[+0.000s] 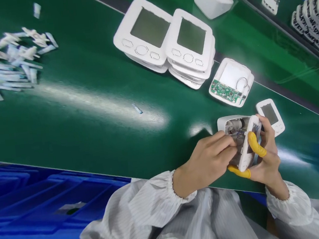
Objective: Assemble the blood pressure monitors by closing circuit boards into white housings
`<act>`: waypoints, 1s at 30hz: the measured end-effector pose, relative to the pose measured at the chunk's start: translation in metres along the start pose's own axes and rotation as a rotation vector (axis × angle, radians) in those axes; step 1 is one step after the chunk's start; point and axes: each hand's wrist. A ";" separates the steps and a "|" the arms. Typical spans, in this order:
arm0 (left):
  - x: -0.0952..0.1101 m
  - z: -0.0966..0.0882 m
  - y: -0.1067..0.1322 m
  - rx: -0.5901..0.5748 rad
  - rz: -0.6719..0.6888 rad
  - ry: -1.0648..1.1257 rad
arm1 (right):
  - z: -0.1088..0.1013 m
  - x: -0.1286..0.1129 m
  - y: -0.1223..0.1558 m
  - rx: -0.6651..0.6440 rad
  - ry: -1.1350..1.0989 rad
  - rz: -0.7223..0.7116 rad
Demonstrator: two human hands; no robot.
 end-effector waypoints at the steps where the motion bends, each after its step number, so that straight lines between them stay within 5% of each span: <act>1: 0.000 0.000 0.001 -0.010 0.003 -0.004 | 0.000 0.000 0.001 -0.006 0.005 0.006; 16: 0.001 -0.001 0.004 -0.097 -0.034 0.052 | -0.011 -0.006 -0.005 -0.100 0.132 -0.058; 26: 0.003 -0.007 -0.003 -0.108 -0.382 0.353 | -0.001 -0.002 -0.004 -0.079 0.132 -0.038; 30: 0.005 -0.015 0.003 -0.035 -0.410 0.436 | -0.006 -0.002 -0.009 -0.154 0.147 -0.059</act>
Point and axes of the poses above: each hand's wrist, its own y-axis away from the middle knuckle, its own z-axis out of the palm, x = y × z, and after that the axes turned 2 degrees about z, right-handed
